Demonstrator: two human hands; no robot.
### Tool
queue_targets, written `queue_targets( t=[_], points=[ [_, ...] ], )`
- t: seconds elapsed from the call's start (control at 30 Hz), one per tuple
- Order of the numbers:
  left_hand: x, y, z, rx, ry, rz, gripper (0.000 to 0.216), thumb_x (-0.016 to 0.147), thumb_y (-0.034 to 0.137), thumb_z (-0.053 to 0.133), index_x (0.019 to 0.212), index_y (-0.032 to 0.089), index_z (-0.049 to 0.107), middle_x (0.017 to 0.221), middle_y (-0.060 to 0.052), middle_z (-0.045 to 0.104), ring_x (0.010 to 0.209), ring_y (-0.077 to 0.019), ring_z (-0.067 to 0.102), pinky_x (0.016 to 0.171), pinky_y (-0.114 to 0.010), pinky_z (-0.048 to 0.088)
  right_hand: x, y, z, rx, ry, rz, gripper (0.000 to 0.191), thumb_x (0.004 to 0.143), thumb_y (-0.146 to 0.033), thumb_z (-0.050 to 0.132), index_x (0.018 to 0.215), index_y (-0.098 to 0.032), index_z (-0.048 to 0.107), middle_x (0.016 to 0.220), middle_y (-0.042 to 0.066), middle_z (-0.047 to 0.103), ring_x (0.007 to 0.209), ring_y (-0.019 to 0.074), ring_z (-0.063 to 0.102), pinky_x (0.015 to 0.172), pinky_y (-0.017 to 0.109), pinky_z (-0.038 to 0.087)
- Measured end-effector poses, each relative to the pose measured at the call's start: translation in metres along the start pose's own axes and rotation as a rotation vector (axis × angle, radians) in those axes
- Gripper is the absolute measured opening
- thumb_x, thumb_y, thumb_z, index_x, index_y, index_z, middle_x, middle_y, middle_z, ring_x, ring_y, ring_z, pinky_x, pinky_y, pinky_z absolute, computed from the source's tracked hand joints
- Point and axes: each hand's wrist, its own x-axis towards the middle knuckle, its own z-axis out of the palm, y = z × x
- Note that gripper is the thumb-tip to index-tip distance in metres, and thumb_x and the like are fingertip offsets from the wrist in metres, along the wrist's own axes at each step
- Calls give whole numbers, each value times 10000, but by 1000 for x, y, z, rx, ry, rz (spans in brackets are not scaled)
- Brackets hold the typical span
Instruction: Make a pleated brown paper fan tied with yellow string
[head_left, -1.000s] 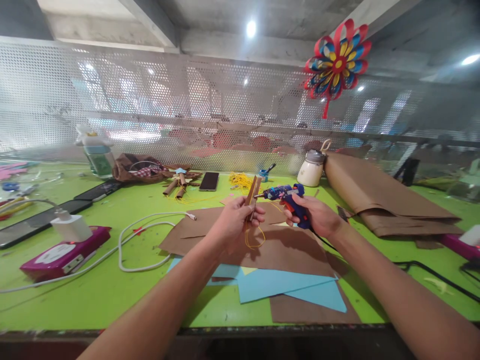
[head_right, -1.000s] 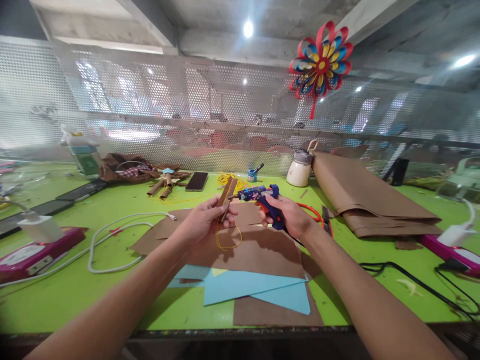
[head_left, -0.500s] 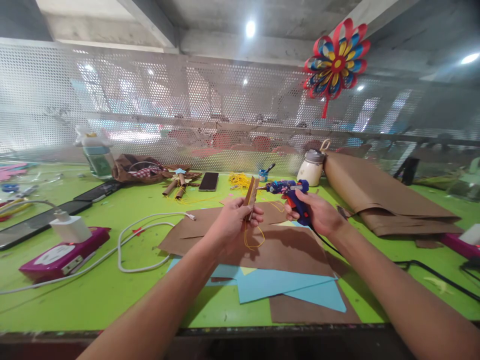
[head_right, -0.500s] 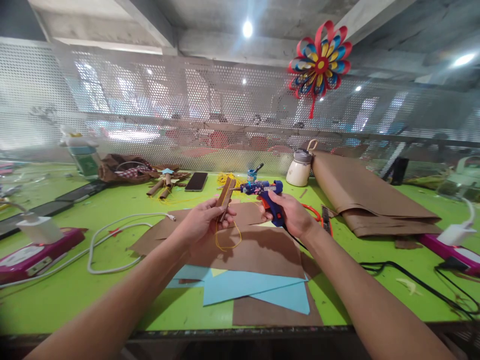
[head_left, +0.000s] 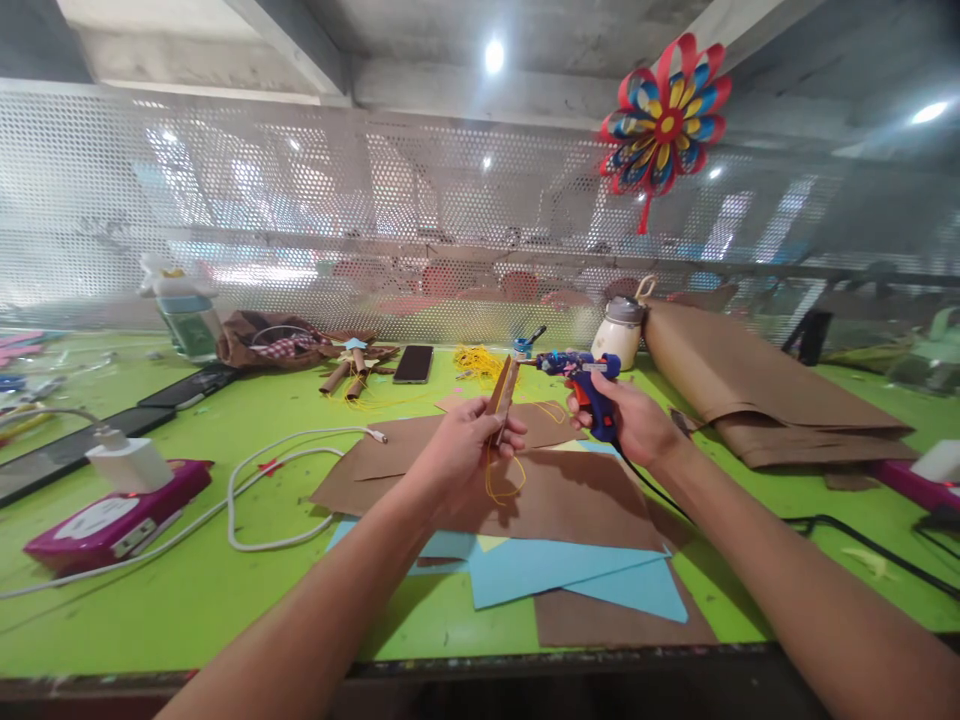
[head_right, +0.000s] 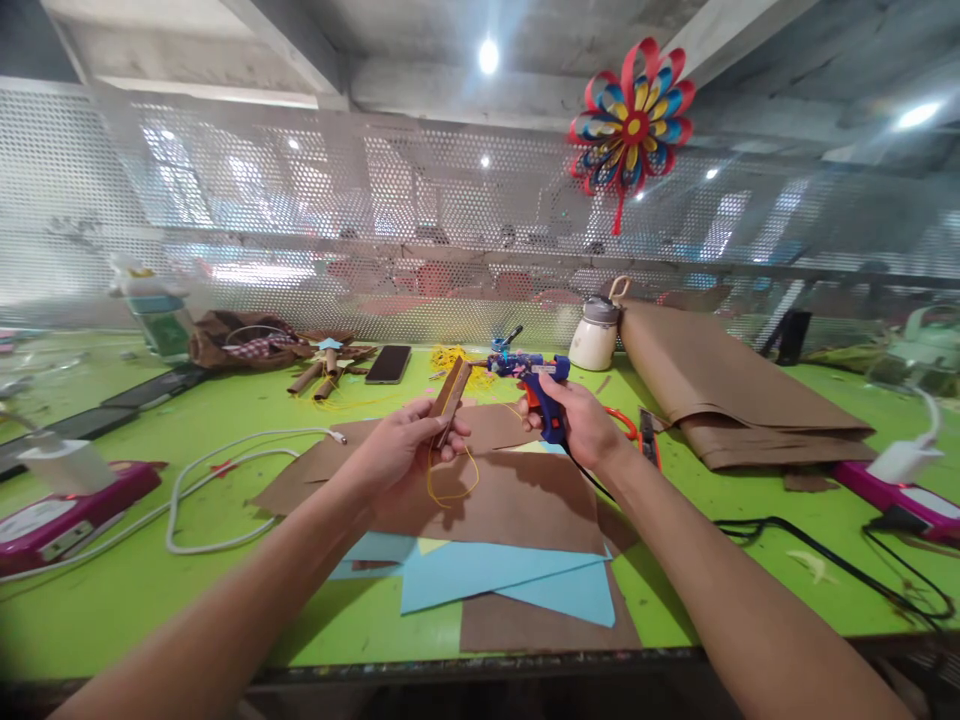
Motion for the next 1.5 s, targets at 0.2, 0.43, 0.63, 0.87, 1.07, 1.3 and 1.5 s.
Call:
queue_targets(
  t=[0.2,0.43,0.63,0.87,1.07,1.3,1.5],
  points=[
    [-1,2,0,-9,6,6,66,807,73,452,813,90,515,768,-84,604,556,-69,535,543,-201,401,0,4,0,-1,-29,42,274,807,-423,576,846,-153,583,709,43,596,546,116,483,573,287,440],
    [-1,4,-1,-37,30,18,64,793,73,470,809,91,529,778,-88,608,580,-82,553,552,-209,407,-2,7,5,3,-84,75,260,827,-408,554,851,-151,589,713,36,588,542,105,473,578,281,435],
    [0,3,-3,-54,28,36,85,792,81,480,854,91,537,782,-89,614,588,-84,556,550,-206,410,-6,6,10,-35,-102,77,253,824,-404,555,862,-156,588,696,31,589,528,106,465,561,279,434],
    [-1,5,-2,-63,36,37,87,802,80,473,868,85,530,764,-79,599,568,-73,540,526,-188,401,-8,6,12,-14,-135,98,237,827,-388,554,881,-160,583,688,33,584,527,111,460,563,291,436],
    [0,5,-5,-78,23,46,112,784,80,500,884,83,549,753,-82,607,549,-74,539,524,-194,407,-9,5,14,-30,-150,114,248,825,-395,552,881,-158,595,684,30,582,517,107,451,562,292,436],
    [1,7,-4,-87,19,36,96,776,31,457,817,93,517,701,-53,582,547,-76,537,520,-196,402,-10,5,14,-58,-168,98,249,835,-393,541,838,-151,603,684,38,582,520,105,451,559,289,435],
    [0,8,-4,-93,18,32,84,781,37,458,816,90,513,719,-66,590,551,-77,538,518,-194,399,-8,6,12,-88,-125,80,243,824,-387,559,842,-148,602,671,40,591,521,109,471,546,273,434]
  ],
)
